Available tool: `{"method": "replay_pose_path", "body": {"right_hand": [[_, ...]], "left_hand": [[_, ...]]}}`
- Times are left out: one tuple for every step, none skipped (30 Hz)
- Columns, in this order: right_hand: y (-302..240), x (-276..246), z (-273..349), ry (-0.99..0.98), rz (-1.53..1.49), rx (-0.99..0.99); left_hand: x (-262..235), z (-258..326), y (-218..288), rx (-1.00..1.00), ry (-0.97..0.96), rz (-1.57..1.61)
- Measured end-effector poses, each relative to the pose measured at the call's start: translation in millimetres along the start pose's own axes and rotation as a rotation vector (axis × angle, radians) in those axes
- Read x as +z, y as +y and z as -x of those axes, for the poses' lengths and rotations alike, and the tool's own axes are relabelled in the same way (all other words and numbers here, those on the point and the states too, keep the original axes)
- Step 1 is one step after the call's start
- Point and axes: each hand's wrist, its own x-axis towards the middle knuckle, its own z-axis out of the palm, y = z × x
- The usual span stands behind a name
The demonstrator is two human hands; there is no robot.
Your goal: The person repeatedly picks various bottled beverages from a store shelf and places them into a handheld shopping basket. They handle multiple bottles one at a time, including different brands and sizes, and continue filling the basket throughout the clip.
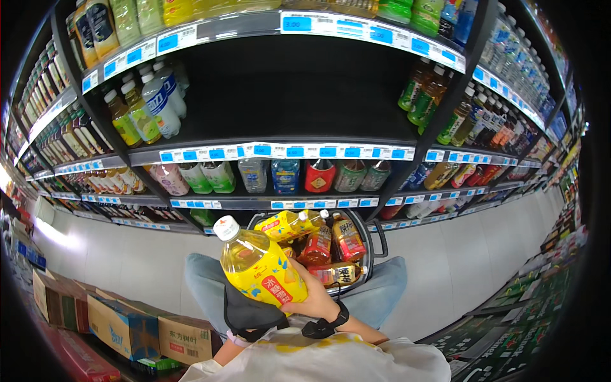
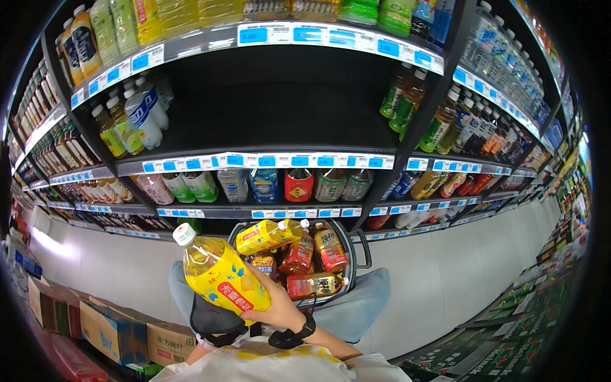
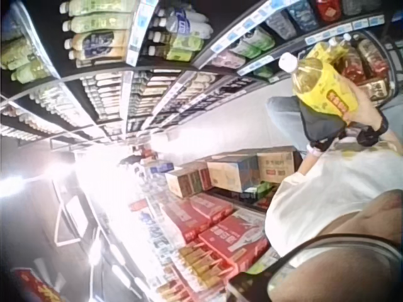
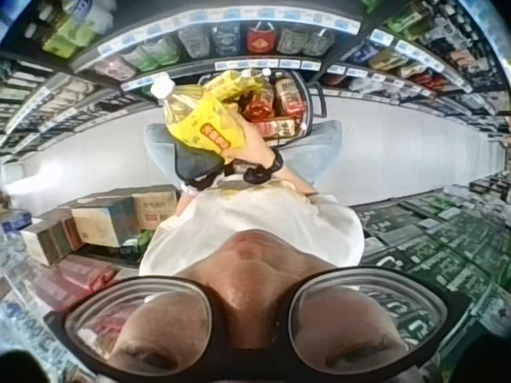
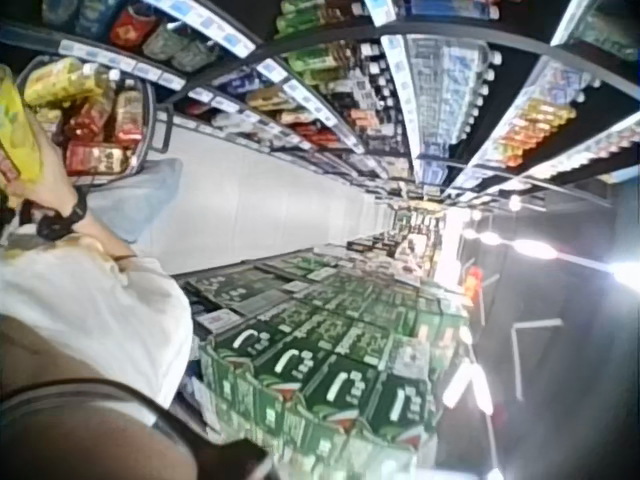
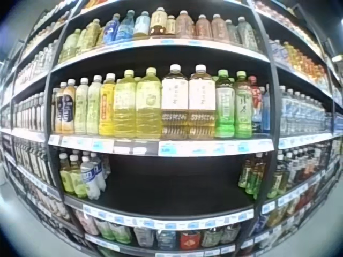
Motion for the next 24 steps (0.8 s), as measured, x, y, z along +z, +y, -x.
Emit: {"method": "replay_pose_path", "body": {"right_hand": [[0, -1, 1, 0.001, 0.038, -0.053], [1, -2, 2, 0.01, 0.08, -0.035], [2, -3, 3, 0.011, 0.111, -0.027], [3, -3, 5, 0.014, 0.137, -0.038], [5, -3, 5, 0.014, 0.177, -0.069], [6, -2, 8, 0.019, 0.222, -0.09], [8, -2, 9, 0.031, 0.266, -0.123], [10, -2, 11, 0.043, 0.312, -0.159], [11, -4, 12, 0.051, 0.334, -0.202], [12, -6, 14, 0.045, 0.376, -0.228], [13, -9, 16, 0.038, 0.416, -0.253], [13, -14, 18, 0.038, 0.449, -0.293], [12, -18, 20, 0.034, 0.509, -0.326], [12, -23, 22, 0.0, 0.523, -0.318], [10, -27, 25, -0.03, 0.533, -0.312], [9, -31, 26, -0.06, 0.534, -0.297], [8, -34, 29, -0.09, 0.512, -0.282], [7, -36, 30, -0.097, 0.494, -0.297], [6, -39, 31, -0.116, 0.476, -0.303], [6, -42, 31, -0.138, 0.457, -0.31], [6, -44, 33, -0.165, 0.425, -0.276], [7, -46, 34, -0.196, 0.389, -0.243], [9, -47, 35, -0.217, 0.332, -0.21], [11, -46, 37, -0.21, 0.347, -0.207]], "left_hand": [[-4, 5, -1, -0.024, 0.01, -0.005], [-7, 8, -1, -0.041, 0.019, -0.007], [-9, 9, -1, -0.046, 0.026, -0.01], [-10, 10, -1, -0.049, 0.037, -0.018], [-11, 9, 0, -0.046, 0.05, -0.02], [-11, 7, 2, -0.036, 0.062, -0.02], [-10, 4, 4, -0.025, 0.073, -0.016], [-9, 0, 7, -0.016, 0.08, -0.006], [-8, -4, 11, 0.009, 0.089, -0.004], [-6, -6, 14, 0.032, 0.094, 0.002], [-5, -9, 19, 0.055, 0.102, 0.008], [-4, -10, 22, 0.074, 0.104, 0.011], [-3, -11, 26, 0.09, 0.11, 0.008], [-2, -12, 29, 0.107, 0.113, 0.009], [-1, -12, 32, 0.121, 0.116, 0.01], [0, -11, 34, 0.13, 0.121, 0.01], [1, -11, 36, 0.139, 0.12, 0.012], [1, -9, 38, 0.144, 0.123, 0.014], [2, -9, 39, 0.15, 0.124, 0.012], [3, -7, 39, 0.155, 0.125, 0.015], [4, -7, 40, 0.161, 0.124, 0.01], [6, -5, 41, 0.165, 0.127, 0.004], [8, -4, 42, 0.172, 0.127, 0.001], [9, -3, 43, 0.178, 0.125, -0.004]]}}
